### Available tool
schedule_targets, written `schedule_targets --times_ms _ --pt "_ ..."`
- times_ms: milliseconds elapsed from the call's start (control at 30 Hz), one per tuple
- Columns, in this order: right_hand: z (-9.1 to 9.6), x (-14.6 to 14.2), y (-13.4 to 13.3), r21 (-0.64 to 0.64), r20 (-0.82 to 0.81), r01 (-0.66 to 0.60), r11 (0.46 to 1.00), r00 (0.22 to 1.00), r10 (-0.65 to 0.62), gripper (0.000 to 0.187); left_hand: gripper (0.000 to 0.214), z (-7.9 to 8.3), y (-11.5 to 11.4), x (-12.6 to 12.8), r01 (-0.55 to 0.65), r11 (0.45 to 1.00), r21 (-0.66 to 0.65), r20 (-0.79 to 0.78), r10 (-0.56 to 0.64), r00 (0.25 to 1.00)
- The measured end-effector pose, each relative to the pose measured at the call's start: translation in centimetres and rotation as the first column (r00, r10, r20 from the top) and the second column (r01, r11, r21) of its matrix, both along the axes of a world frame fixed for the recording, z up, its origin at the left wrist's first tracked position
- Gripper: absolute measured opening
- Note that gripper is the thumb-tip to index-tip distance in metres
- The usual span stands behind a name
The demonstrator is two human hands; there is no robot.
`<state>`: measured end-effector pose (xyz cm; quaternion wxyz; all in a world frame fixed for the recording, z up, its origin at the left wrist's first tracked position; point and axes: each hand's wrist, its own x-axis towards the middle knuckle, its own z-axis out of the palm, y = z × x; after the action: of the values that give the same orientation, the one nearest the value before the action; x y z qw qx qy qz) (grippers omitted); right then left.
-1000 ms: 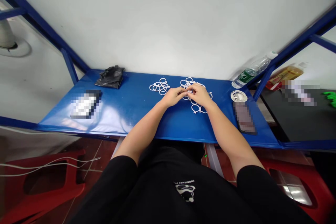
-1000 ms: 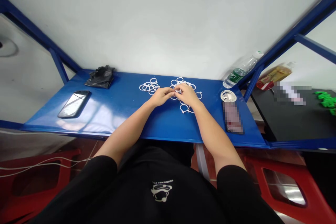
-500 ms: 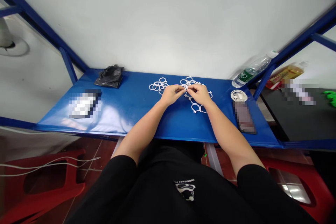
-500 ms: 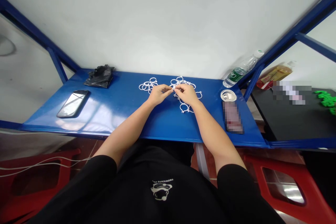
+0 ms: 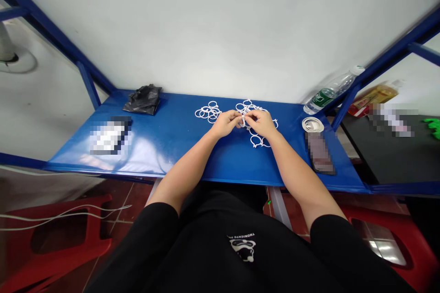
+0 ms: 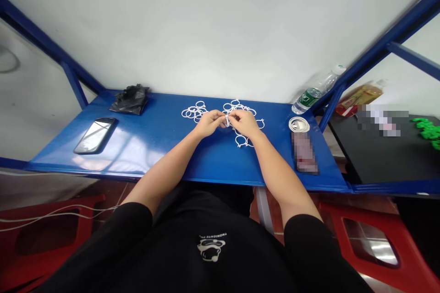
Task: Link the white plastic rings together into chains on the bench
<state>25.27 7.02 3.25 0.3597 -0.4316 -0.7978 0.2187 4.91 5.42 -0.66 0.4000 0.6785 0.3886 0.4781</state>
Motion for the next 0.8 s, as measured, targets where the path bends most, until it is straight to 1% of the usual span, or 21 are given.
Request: schedule_targets --times_ms 133,267,500,600,700,800 --pt "-0.08 -0.01 0.02 -0.063 -0.027 -0.028 0.998 0.999 0.026 0.018 0.029 0.23 -0.02 -0.09 -0.016 1.0 0.003 -0.016 0.016 1.0" --pt "-0.25 -0.05 0.05 -0.098 -0.064 -0.048 0.994 0.997 0.042 0.018 0.028 0.33 0.02 -0.18 0.004 1.0 0.001 -0.023 -0.004 1.0" --pt "-0.74 -0.1 0.31 -0.089 -0.059 -0.078 0.993 0.996 0.073 0.015 0.024 0.37 0.14 -0.63 0.033 0.999 -0.005 -0.068 -0.033 0.997" --pt "-0.73 -0.21 0.25 -0.091 -0.051 -0.079 0.993 0.996 0.074 0.016 0.024 0.27 0.18 -0.55 0.043 0.999 -0.005 -0.063 -0.043 0.997" --pt "-0.55 -0.25 0.19 -0.066 -0.054 -0.068 0.995 0.996 0.065 0.017 0.027 0.15 0.2 -0.27 -0.004 1.0 0.006 -0.045 0.004 0.999" --pt "-0.35 0.11 0.51 0.022 0.035 -0.034 0.999 0.999 0.033 0.018 0.029 0.42 0.21 -0.59 -0.13 0.99 0.052 -0.08 0.134 0.988"
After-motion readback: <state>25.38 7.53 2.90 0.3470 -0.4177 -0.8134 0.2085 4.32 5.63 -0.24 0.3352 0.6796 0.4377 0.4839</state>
